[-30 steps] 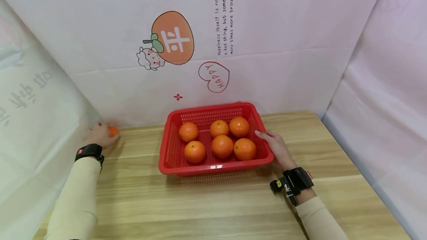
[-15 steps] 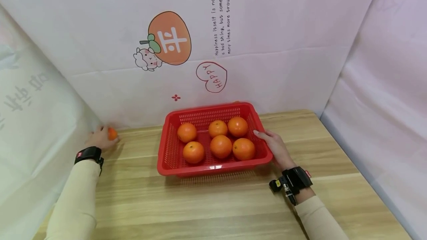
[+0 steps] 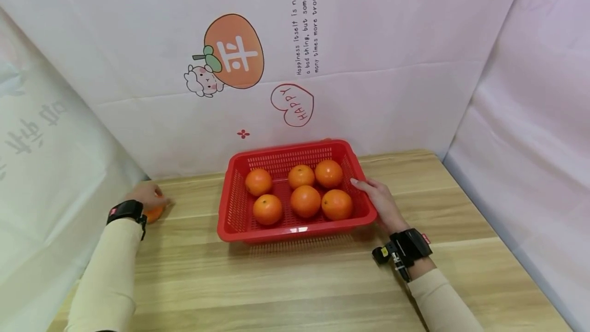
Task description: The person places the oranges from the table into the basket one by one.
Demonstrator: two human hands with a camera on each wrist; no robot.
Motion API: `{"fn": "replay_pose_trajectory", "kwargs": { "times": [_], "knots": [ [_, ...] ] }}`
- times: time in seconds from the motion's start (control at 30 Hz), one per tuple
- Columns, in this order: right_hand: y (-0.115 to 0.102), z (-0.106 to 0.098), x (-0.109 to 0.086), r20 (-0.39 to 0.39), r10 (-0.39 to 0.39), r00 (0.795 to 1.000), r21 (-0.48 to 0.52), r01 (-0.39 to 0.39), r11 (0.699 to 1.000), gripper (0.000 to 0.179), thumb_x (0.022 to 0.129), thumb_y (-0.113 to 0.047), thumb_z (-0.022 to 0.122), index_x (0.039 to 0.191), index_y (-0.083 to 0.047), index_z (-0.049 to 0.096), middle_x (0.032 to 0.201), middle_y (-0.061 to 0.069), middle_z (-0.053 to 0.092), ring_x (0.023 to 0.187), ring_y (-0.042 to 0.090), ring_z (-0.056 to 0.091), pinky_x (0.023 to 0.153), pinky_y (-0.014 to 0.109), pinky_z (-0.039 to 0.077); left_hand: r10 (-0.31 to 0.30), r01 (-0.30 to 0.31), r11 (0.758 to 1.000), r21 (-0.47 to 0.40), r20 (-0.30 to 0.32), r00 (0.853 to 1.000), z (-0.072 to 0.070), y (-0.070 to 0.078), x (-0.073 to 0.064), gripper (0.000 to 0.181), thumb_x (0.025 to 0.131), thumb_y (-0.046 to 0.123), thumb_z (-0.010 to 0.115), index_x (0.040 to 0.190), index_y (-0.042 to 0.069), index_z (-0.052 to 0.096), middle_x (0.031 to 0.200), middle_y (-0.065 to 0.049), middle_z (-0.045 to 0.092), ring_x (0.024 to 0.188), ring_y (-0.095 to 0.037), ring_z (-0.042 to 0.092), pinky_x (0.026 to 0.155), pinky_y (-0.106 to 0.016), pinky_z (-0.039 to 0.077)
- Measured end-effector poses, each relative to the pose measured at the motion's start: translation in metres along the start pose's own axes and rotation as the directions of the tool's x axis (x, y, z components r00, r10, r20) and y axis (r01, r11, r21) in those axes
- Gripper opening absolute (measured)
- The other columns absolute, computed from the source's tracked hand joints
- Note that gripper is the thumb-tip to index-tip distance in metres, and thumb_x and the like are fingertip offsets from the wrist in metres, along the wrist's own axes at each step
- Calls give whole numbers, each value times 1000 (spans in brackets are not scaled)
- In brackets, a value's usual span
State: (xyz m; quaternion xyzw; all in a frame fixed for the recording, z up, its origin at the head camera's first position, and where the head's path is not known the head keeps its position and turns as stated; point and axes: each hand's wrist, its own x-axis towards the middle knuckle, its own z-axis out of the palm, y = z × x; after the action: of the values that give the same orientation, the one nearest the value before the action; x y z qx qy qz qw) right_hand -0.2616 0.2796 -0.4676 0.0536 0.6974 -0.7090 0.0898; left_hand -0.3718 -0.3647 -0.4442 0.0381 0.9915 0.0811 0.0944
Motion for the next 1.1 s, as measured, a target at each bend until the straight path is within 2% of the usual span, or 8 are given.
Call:
{"fn": "replay_pose_trajectory", "kwargs": {
  "times": [0.07,0.13,0.37,0.7,0.8,0.9,1.0,1.1],
  "knots": [
    [0,0,1,2,1,1000,3,-1,1000,73,103,-53,60,161,-14,41,158,19,51,110,7,71,96,32,61,-15,15,1000,-4,56,998,0,2,-1,69,92,56,70,114,-9,66,113,-31,69,97,-41,67,79,-49,57],
    [0,0,1,3,0,1000,6,0,1000,72,103,-53,60,161,-14,40,158,19,51,110,7,71,95,32,61,-44,45,999,-14,80,996,0,5,-3,68,91,58,70,112,-7,66,111,-28,70,95,-39,67,77,-46,57],
    [0,-1,1,6,3,1000,14,-3,1000,73,103,-53,60,162,-15,40,159,20,49,111,7,70,95,32,61,-78,81,996,-34,74,994,1,7,-5,59,88,57,73,96,-1,67,96,-19,71,84,-31,66,66,-37,52],
    [1,-2,2,6,0,1000,11,0,1000,75,102,-55,61,162,-15,39,158,19,51,110,6,71,95,32,62,-99,100,995,-24,34,994,9,2,-5,58,85,59,74,81,2,63,80,-14,64,74,-28,61,63,-36,49],
    [1,-1,3,14,6,1000,17,-6,1000,75,102,-55,61,162,-16,39,159,18,51,111,7,71,95,33,61,-114,115,993,-20,40,993,9,6,-13,64,88,56,72,93,-7,64,91,-24,67,81,-36,64,69,-42,54],
    [2,0,3,19,4,1000,21,-5,1000,74,103,-54,60,162,-15,38,159,19,50,111,7,71,96,33,61,-127,128,992,0,25,992,8,12,-24,81,89,57,71,121,-17,58,117,-41,62,102,-54,64,84,-58,56],
    [3,0,4,14,2,1000,23,-2,1000,74,102,-55,61,162,-15,39,158,19,51,110,6,71,95,31,61,-104,104,994,25,-13,995,9,16,-33,97,89,61,70,145,-15,45,138,-49,49,123,-68,50,96,-75,47],
    [2,-1,4,8,-6,1000,13,6,1000,75,102,-55,61,162,-15,39,157,19,51,109,5,71,94,30,61,-56,57,998,24,-59,997,14,16,-39,100,89,63,72,152,-8,41,144,-50,43,132,-71,39,99,-87,35]
  ]
}}
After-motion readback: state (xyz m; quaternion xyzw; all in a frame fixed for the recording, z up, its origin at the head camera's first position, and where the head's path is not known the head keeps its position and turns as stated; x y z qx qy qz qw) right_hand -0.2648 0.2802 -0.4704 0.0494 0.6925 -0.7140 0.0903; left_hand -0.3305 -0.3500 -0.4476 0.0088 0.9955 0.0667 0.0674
